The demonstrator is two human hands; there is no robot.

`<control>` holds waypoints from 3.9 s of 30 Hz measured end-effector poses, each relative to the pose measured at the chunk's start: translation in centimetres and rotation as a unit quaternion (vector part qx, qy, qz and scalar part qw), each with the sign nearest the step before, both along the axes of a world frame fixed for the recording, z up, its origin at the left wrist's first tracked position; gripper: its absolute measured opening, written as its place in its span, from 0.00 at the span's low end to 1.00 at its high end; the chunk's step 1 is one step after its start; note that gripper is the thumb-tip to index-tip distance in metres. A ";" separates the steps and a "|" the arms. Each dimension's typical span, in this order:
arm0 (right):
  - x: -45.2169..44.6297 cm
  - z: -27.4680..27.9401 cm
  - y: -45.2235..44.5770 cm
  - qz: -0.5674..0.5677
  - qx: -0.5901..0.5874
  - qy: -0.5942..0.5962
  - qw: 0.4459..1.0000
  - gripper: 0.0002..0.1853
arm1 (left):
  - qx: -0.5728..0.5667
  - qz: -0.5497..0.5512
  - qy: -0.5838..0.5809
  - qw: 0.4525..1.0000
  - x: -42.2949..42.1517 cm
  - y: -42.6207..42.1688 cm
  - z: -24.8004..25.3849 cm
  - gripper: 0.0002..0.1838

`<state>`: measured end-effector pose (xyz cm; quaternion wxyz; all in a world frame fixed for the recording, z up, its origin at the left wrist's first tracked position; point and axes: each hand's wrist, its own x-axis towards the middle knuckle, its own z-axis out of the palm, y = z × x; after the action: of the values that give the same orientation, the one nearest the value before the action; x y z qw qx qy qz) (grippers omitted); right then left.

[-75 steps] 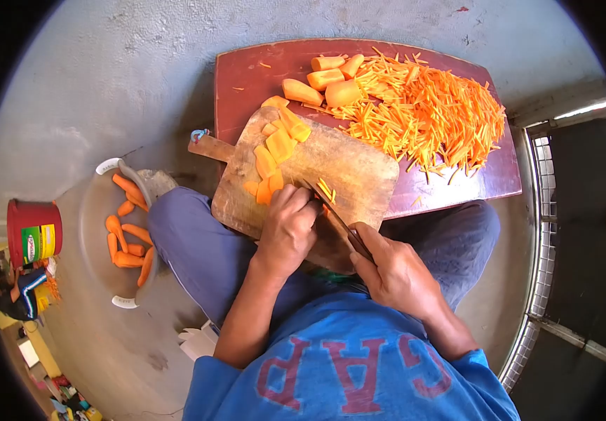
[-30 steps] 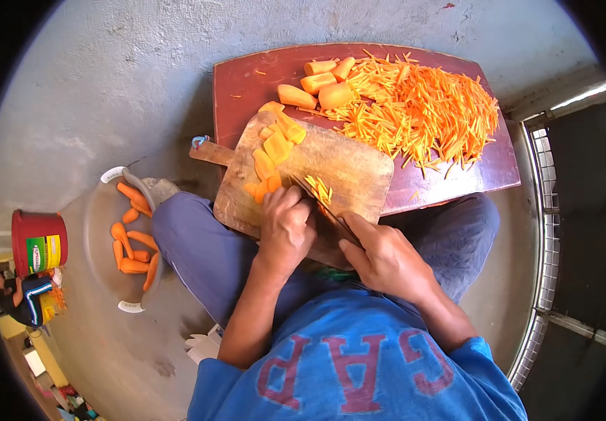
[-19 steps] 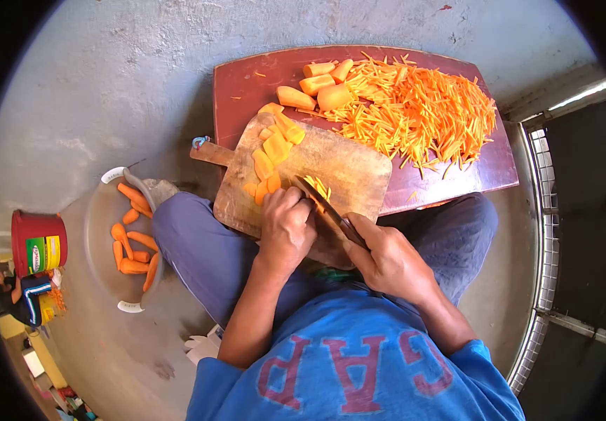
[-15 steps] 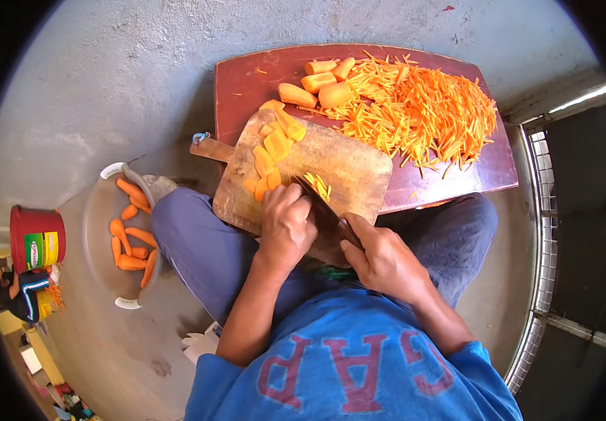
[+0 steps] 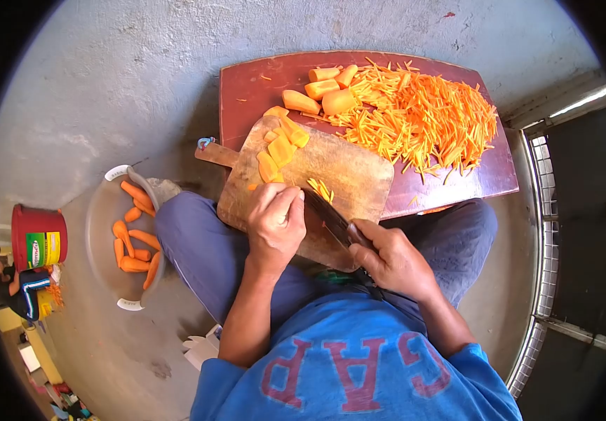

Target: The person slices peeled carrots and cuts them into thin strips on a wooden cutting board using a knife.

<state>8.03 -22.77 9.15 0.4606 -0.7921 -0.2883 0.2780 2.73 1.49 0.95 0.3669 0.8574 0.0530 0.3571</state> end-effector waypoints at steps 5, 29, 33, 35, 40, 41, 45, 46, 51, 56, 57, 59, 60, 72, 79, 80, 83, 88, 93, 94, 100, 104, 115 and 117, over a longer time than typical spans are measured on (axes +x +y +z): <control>6.7 -1.3 -1.7 -0.076 -0.047 0.041 0.995 0.10 | 0.035 0.006 0.009 0.999 -0.2 0.5 -0.2 0.07; 6.9 -1.2 -6.2 -0.001 -0.178 -0.483 0.857 0.24 | 0.238 -0.185 0.163 0.940 20.3 -4.9 3.6 0.27; 6.9 -1.4 -6.7 -0.012 -0.170 -0.470 0.866 0.24 | 0.194 -0.217 0.130 0.948 21.1 -5.7 3.9 0.27; 7.1 -1.6 -6.8 -0.015 -0.171 -0.473 0.864 0.24 | 0.126 -0.315 0.148 0.929 20.0 -5.9 4.7 0.26; 7.3 -2.2 -6.4 -0.011 -0.172 -0.464 0.869 0.25 | 0.253 -0.212 0.139 0.934 21.4 -6.0 2.1 0.18; 7.3 -2.1 -6.4 -0.014 -0.169 -0.465 0.869 0.25 | 0.247 -0.202 0.141 0.937 21.8 -5.7 2.0 0.17; 7.4 -2.3 -6.6 -0.028 -0.163 -0.463 0.870 0.26 | 0.147 -0.236 0.117 0.953 20.4 -5.4 2.9 0.18; 7.4 -2.2 -6.7 -0.033 -0.166 -0.462 0.871 0.27 | 0.130 -0.249 0.109 0.954 20.1 -5.1 3.0 0.18; 7.3 -2.0 -6.7 -0.050 -0.157 -0.449 0.878 0.28 | 0.209 -0.127 0.070 0.967 20.5 -2.9 1.2 0.15; 7.3 -2.0 -6.8 -0.141 -0.026 -0.289 0.947 0.24 | 0.111 -0.121 0.007 0.986 18.1 -3.0 0.8 0.16; 7.5 -2.5 -6.7 -0.168 0.029 -0.248 0.954 0.24 | 0.079 -0.124 0.032 0.989 17.1 -3.4 0.6 0.19; 7.4 -3.4 -6.6 -0.225 0.099 -0.127 0.961 0.20 | 0.040 -0.129 0.006 0.991 15.9 -5.1 0.3 0.24; 7.4 -2.8 -6.5 -0.228 0.100 -0.053 0.967 0.20 | 0.021 -0.131 -0.006 0.991 15.5 -5.9 0.1 0.26; 6.5 -1.5 -6.2 -0.260 0.145 0.088 0.951 0.19 | 0.153 -0.108 0.076 0.979 13.8 -2.4 1.7 0.29; 4.5 -3.1 -3.9 -0.172 0.120 0.143 0.967 0.26 | 0.100 -0.018 0.188 0.977 6.2 8.9 1.1 0.26; 4.3 -2.7 -3.5 -0.164 0.113 0.165 0.966 0.26 | 0.042 -0.022 0.198 0.979 5.9 10.0 0.5 0.28; 4.1 -2.9 -3.0 -0.128 0.138 0.119 0.975 0.27 | 0.077 -0.041 0.216 0.973 5.8 9.2 1.3 0.30; 4.2 -2.9 -3.0 -0.125 0.124 0.100 0.979 0.27 | 0.160 -0.031 0.237 0.958 6.8 6.7 1.7 0.33; 4.2 -3.7 -3.1 -0.117 0.118 0.054 0.985 0.28 | 0.172 -0.045 0.209 0.962 7.0 7.7 0.4 0.32; 4.3 -3.7 -3.1 -0.115 0.121 0.053 0.985 0.28 | 0.163 -0.045 0.207 0.964 6.8 7.5 0.7 0.32; 4.4 -3.7 -3.0 -0.106 0.120 0.035 0.987 0.28 | 0.181 -0.017 0.201 0.963 6.3 6.1 1.2 0.33; 4.3 -3.6 -3.0 -0.108 0.115 0.041 0.987 0.27 | 0.197 -0.007 0.201 0.959 6.5 7.0 -0.1 0.34; 3.7 -2.7 -3.2 -0.106 0.085 0.044 0.990 0.27 | 0.181 -0.061 0.161 0.968 5.0 2.1 3.1 0.33; 3.0 -1.9 -3.5 -0.103 0.075 0.050 0.991 0.27 | 0.191 -0.071 0.166 0.965 3.4 -0.2 2.8 0.33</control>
<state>11.08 -26.30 7.30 0.5590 -0.7658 -0.2018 0.2456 6.16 1.26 3.76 0.2069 0.9602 -0.0167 0.1868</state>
